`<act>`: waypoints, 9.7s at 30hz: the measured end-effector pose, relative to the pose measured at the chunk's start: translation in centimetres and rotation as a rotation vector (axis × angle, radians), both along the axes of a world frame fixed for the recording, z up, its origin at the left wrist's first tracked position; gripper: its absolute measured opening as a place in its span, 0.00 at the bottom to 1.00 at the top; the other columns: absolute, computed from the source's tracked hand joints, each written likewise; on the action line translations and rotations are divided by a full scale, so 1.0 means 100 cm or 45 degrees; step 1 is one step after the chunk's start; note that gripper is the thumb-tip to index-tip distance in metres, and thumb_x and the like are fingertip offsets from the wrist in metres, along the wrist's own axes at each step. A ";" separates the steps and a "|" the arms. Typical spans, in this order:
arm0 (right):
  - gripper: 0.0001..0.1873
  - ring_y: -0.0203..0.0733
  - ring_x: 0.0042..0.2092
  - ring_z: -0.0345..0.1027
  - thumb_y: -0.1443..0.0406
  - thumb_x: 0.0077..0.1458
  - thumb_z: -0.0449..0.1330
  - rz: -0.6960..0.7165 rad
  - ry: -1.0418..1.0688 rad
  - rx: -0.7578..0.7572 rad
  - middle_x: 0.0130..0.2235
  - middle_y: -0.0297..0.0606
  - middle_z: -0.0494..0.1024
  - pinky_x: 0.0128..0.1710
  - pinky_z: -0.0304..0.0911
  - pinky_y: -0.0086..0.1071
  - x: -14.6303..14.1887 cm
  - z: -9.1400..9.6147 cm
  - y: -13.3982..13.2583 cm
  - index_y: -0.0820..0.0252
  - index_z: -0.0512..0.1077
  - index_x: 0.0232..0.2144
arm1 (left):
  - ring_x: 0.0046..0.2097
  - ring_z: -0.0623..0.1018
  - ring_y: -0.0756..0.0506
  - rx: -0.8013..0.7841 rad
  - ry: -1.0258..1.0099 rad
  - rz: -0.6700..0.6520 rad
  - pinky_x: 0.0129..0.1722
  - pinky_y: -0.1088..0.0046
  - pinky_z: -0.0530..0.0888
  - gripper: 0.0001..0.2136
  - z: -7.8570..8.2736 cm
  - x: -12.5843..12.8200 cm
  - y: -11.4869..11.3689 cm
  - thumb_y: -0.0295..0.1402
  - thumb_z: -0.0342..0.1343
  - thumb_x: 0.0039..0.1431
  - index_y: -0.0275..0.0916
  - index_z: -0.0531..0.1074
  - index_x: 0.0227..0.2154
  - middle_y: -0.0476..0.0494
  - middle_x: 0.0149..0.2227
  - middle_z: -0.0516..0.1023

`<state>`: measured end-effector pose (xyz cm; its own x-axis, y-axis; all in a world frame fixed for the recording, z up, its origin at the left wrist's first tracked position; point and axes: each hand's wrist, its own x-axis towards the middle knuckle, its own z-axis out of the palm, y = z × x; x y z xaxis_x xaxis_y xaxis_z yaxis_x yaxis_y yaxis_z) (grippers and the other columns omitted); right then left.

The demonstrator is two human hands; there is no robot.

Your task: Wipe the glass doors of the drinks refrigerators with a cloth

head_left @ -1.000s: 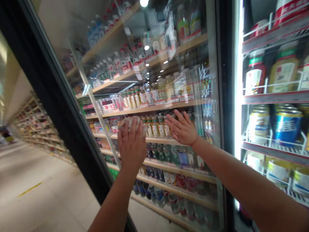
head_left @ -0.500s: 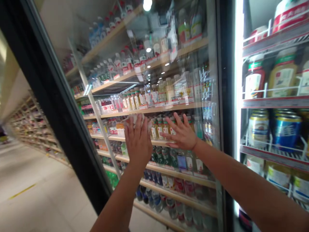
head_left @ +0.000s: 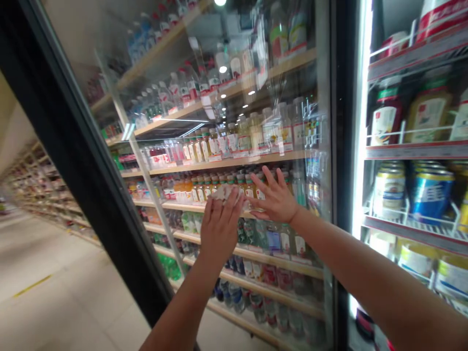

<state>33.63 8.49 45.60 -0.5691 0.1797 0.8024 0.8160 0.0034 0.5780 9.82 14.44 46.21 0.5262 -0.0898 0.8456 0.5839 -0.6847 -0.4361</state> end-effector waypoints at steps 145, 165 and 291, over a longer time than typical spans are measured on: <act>0.37 0.51 0.72 0.46 0.68 0.65 0.51 0.048 0.306 -0.007 0.70 0.42 0.58 0.70 0.51 0.56 0.012 0.031 -0.013 0.53 0.44 0.72 | 0.74 0.43 0.33 -0.169 -0.461 0.042 0.70 0.40 0.38 0.27 0.082 0.004 0.021 0.37 0.46 0.70 0.43 0.55 0.70 0.44 0.73 0.50; 0.33 0.49 0.74 0.38 0.66 0.66 0.48 0.015 0.461 -0.071 0.72 0.39 0.52 0.73 0.39 0.52 -0.068 0.068 0.012 0.54 0.50 0.71 | 0.74 0.41 0.33 -0.157 -0.442 0.000 0.70 0.42 0.37 0.30 0.082 0.002 0.018 0.44 0.48 0.69 0.45 0.52 0.71 0.43 0.73 0.49; 0.35 0.51 0.73 0.42 0.71 0.63 0.48 0.220 0.555 0.160 0.71 0.35 0.56 0.72 0.48 0.58 0.008 0.089 -0.002 0.49 0.52 0.70 | 0.73 0.41 0.28 -0.084 -0.353 0.075 0.67 0.35 0.39 0.33 0.079 0.002 0.016 0.51 0.60 0.61 0.56 0.59 0.67 0.39 0.74 0.44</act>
<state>34.45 8.31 54.53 -0.1879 -0.0016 0.9822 0.9760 0.1121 0.1869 10.03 16.02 54.13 0.2769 -0.0058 0.9609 0.7142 -0.6677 -0.2098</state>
